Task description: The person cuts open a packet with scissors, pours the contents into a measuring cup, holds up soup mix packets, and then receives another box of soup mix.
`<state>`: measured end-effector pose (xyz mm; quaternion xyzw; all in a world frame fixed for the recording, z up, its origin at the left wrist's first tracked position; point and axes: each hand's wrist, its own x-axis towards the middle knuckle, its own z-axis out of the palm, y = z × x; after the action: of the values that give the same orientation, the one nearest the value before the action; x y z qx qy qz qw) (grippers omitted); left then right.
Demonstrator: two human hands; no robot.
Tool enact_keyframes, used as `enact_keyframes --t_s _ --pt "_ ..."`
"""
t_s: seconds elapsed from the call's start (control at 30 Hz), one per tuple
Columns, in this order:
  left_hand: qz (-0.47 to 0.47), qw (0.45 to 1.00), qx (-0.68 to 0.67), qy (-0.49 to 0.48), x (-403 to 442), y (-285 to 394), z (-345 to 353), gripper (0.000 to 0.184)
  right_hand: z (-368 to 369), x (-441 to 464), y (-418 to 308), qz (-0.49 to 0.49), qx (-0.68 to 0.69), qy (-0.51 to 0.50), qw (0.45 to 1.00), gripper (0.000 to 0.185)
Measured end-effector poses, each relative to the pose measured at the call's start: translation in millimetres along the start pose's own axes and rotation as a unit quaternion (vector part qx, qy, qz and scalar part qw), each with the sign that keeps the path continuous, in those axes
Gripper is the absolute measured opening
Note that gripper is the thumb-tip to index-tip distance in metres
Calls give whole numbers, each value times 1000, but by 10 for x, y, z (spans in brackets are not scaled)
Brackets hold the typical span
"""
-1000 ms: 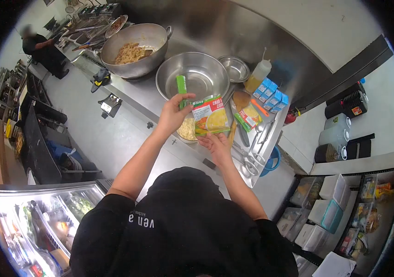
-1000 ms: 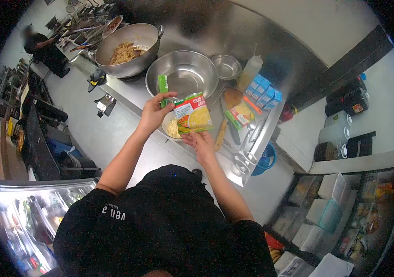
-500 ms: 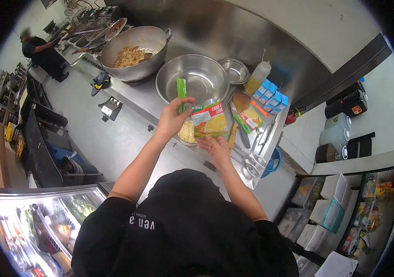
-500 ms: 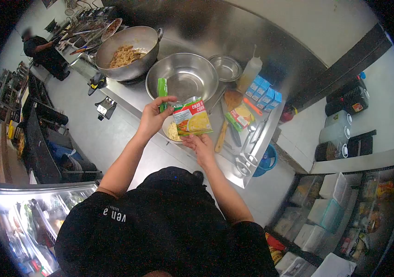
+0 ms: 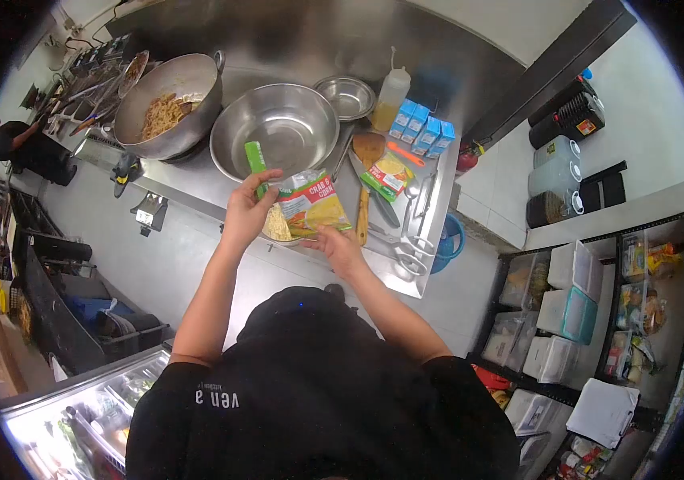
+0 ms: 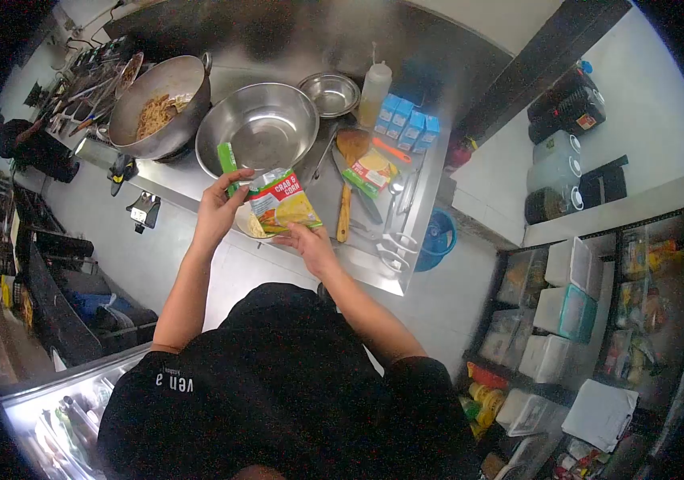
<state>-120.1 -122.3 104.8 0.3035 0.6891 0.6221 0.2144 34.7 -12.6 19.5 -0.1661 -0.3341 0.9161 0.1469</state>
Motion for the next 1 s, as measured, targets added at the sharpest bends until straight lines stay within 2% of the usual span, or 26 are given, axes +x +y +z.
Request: enact_keyframes --t_s 0.17,0.27,0.33,0.43,0.53,0.73,0.93,1.0 --pt "-32 999 -21 -8 -12 10 105 27 -61 45 1 -3 40 -2 999 32" --pt "-14 1000 -4 -16 -14 38 140 32 -79 97 -24 18 56 -7 998 33" --pt "-47 998 -30 -28 -23 78 161 37 -38 96 -79 15 59 -24 998 33" --pt "-25 999 -36 -14 11 5 193 40 -64 109 -90 23 71 -21 997 33" --pt "-64 997 -45 -12 13 30 224 41 -100 127 -99 25 90 -34 995 32" --pt "-29 999 -29 -3 13 8 305 41 -122 177 -123 30 76 -22 996 33" --pt "-68 998 -8 14 12 46 342 36 -144 197 -135 45 84 -28 995 34" --pt "-55 998 -20 23 9 26 358 34 -157 198 -142 44 79 -39 995 34"
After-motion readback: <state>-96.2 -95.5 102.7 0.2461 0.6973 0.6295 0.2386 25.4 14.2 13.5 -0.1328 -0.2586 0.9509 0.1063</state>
